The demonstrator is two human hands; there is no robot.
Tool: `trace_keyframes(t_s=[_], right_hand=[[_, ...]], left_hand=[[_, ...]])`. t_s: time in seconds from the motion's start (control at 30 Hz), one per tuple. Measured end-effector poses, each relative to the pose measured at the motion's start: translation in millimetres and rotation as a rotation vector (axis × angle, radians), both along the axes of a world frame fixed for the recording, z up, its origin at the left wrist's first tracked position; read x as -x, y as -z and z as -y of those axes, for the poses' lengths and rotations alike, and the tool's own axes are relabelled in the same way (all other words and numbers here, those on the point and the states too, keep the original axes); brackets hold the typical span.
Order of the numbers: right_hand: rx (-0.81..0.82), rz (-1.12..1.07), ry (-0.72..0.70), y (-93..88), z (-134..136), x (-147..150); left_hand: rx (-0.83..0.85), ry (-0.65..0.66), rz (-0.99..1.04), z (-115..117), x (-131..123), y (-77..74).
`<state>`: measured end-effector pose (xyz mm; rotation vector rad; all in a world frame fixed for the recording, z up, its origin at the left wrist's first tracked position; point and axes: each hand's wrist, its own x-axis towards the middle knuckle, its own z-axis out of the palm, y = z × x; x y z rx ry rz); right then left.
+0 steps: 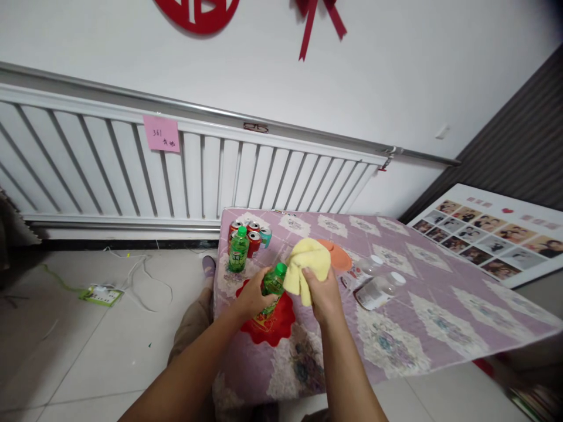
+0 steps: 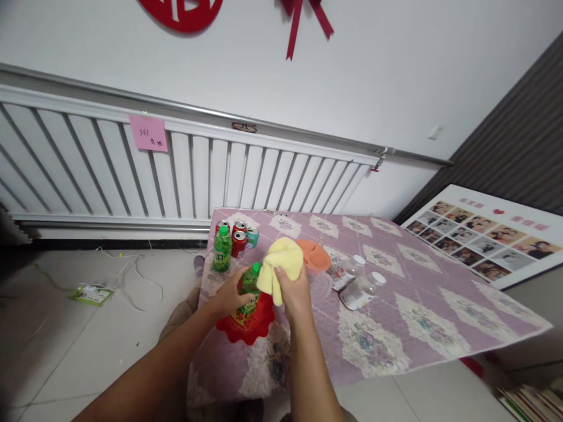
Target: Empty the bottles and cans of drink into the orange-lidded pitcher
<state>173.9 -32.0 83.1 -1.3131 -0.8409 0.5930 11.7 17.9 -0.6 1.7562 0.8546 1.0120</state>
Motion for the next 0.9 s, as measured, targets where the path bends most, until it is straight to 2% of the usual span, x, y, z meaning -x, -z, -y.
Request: trace_keyframes(t_s=[0.1, 0.17, 0.23, 0.37, 0.47, 0.53, 0.67, 0.9], right_hand=[[0.041, 0.249, -0.134, -16.6, -10, 12], [0.072, 0.413, -0.190, -15.5, -18, 19], [0.069, 0.333, -0.150, -6.4, -26, 22], [0.036, -0.056, -0.033, 15.1, -32, 14], [0.020, -0.137, -0.011, 24.4, -24, 8], [0.007, -0.146, 0.015, 29.7, -14, 10], [0.021, -0.023, 0.065, 43.2, 4, 27], [0.038, 0.057, 0.147, 62.5, 20, 50]], left_hand=[[0.010, 0.005, -0.007, -1, 0, -2.1], [0.023, 0.006, 0.003, -1, 1, -3.6], [0.019, 0.013, 0.020, -1, 2, -4.5], [-0.005, 0.008, 0.026, 1, 2, -3.5], [-0.015, -0.009, 0.008, 1, 1, -0.3], [-0.017, -0.013, 0.006, 1, 0, 1.7], [-0.049, -0.041, 0.009, 2, -5, 3.4], [-0.056, -0.339, -0.039, 16, -20, 7.6]])
